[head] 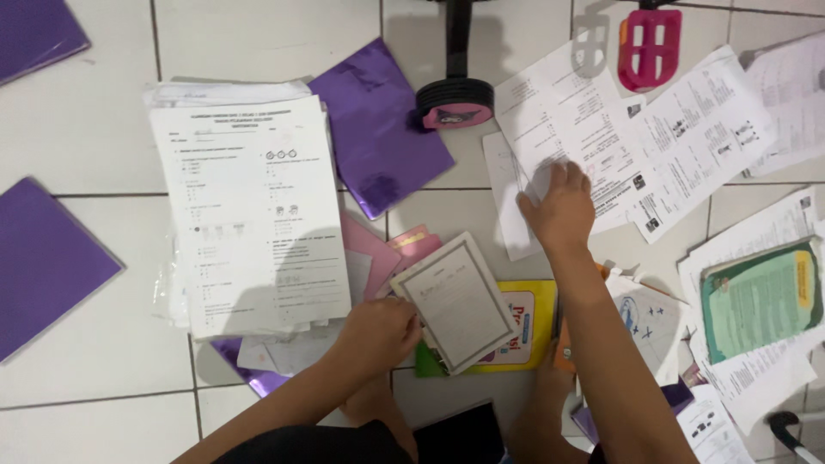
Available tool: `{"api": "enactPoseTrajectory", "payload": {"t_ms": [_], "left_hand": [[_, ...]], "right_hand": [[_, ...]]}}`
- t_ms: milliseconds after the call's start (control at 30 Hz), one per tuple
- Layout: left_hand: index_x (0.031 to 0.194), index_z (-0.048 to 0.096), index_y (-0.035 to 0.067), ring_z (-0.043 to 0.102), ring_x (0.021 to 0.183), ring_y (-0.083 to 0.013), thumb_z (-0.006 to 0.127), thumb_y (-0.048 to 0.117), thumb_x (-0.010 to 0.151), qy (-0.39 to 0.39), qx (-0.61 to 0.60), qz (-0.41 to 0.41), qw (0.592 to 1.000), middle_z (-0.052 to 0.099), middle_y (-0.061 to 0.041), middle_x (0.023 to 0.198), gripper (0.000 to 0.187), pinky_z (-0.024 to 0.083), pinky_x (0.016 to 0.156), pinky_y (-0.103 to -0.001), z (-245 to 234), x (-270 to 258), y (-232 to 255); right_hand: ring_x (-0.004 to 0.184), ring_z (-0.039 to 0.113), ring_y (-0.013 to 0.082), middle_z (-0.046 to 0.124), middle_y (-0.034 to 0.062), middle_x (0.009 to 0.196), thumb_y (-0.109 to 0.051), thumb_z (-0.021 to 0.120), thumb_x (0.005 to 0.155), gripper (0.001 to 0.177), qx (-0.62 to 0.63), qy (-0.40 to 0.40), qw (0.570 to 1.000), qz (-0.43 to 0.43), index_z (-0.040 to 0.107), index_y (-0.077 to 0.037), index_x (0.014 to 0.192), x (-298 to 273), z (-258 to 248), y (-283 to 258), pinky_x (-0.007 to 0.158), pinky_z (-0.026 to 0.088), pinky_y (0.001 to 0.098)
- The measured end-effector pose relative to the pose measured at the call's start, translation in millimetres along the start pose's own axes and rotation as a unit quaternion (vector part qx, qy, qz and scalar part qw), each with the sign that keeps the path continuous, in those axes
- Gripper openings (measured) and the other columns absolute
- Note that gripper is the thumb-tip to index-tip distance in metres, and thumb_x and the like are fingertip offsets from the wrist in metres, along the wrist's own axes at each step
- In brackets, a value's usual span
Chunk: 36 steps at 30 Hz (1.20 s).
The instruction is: The person sits on a tiled floor and sorts through a large pile of loose papers, notebooks, and worksheets. They pick up sheets, flip through them, and place them into separate stacks, occasionally moving a child's bicycle out of the way.
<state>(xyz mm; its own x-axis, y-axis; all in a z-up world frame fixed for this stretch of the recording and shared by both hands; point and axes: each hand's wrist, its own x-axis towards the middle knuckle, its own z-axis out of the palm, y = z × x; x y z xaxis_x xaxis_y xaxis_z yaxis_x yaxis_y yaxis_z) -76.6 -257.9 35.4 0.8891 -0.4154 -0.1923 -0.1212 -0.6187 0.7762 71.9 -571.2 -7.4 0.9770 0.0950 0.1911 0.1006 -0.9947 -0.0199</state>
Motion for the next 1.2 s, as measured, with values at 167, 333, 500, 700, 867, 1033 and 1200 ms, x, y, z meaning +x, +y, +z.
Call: {"api": "enactPoseTrajectory", "payload": {"t_ms": [167,333,500,700,867,1033,1200], "left_hand": [[0.076,0.069,0.004,0.067,0.057,-0.0290,0.070,0.015,0.083,0.061,0.014,0.055,0.997,0.068,-0.013,0.067,0.013,0.055,0.055,-0.040,-27.8,26.6,14.2],[0.078,0.070,0.002,0.069,0.063,-0.0265,0.069,0.013,0.085,0.101,-0.031,0.030,0.994,0.072,-0.012,0.074,0.013,0.056,0.058,-0.038,-53.2,38.1,12.5],[0.087,0.073,0.000,0.076,0.071,-0.0211,0.062,0.021,0.091,0.054,-0.261,-0.101,0.959,0.077,-0.012,0.084,0.024,0.059,0.061,-0.032,-56.5,37.5,-8.5],[0.114,0.071,0.001,0.076,0.091,-0.0294,0.020,0.077,0.090,-0.120,-0.613,-0.254,0.738,0.077,-0.017,0.106,0.094,0.062,0.066,-0.037,-60.9,49.8,-36.3],[0.127,0.064,-0.005,0.074,0.106,-0.0324,0.023,0.075,0.089,-0.150,-0.728,-0.163,0.648,0.072,-0.022,0.120,0.097,0.061,0.076,-0.039,-91.1,43.8,-58.8],[0.130,0.061,-0.006,0.073,0.107,-0.0300,0.045,0.051,0.090,-0.047,-0.798,-0.147,0.583,0.071,-0.022,0.123,0.071,0.061,0.084,-0.039,-126.8,19.9,-74.3],[0.133,0.058,-0.008,0.073,0.109,-0.0276,0.066,0.026,0.091,0.092,-0.756,-0.148,0.631,0.070,-0.022,0.125,0.054,0.061,0.091,-0.039,-160.0,-7.9,-90.9]], "right_hand": [[0.093,0.071,0.0365,0.073,0.0214,0.112,-0.015,0.062,0.098,0.024,0.012,-0.125,0.989,0.076,0.068,-0.003,0.118,-12.5,48.9,42.0,0.082,0.058,0.0458],[0.097,0.069,0.0403,0.074,0.0226,0.104,-0.019,0.064,0.091,0.030,0.006,-0.190,0.975,0.116,0.075,-0.014,0.118,8.4,10.3,91.5,0.085,0.055,0.0503],[0.095,0.072,0.0364,0.077,0.0129,0.108,-0.029,0.069,0.088,0.035,-0.058,-0.322,0.945,0.000,0.078,-0.016,0.119,49.3,-130.4,79.6,0.086,0.056,0.0469],[0.092,0.071,0.0176,0.075,-0.0007,0.095,-0.014,0.071,0.089,0.008,-0.011,-0.153,0.975,-0.163,0.076,-0.015,0.096,56.8,-255.1,-57.8,0.093,0.054,0.0356],[0.109,0.068,0.0178,0.076,-0.0033,0.103,-0.013,0.071,0.077,0.003,0.092,-0.041,0.935,-0.340,0.069,-0.014,0.079,32.5,-285.6,-159.2,0.100,0.044,0.0406],[0.117,0.063,0.0174,0.076,-0.0046,0.117,-0.016,0.078,0.089,0.004,0.100,0.104,0.898,-0.415,0.077,-0.019,0.088,22.4,-259.0,-203.0,0.094,0.041,0.0333],[0.124,0.048,0.0355,0.064,0.0169,0.127,-0.026,0.080,0.088,0.005,0.238,0.216,0.887,-0.332,0.080,-0.022,0.092,40.2,-193.5,-218.9,0.102,0.040,0.0418]]}}
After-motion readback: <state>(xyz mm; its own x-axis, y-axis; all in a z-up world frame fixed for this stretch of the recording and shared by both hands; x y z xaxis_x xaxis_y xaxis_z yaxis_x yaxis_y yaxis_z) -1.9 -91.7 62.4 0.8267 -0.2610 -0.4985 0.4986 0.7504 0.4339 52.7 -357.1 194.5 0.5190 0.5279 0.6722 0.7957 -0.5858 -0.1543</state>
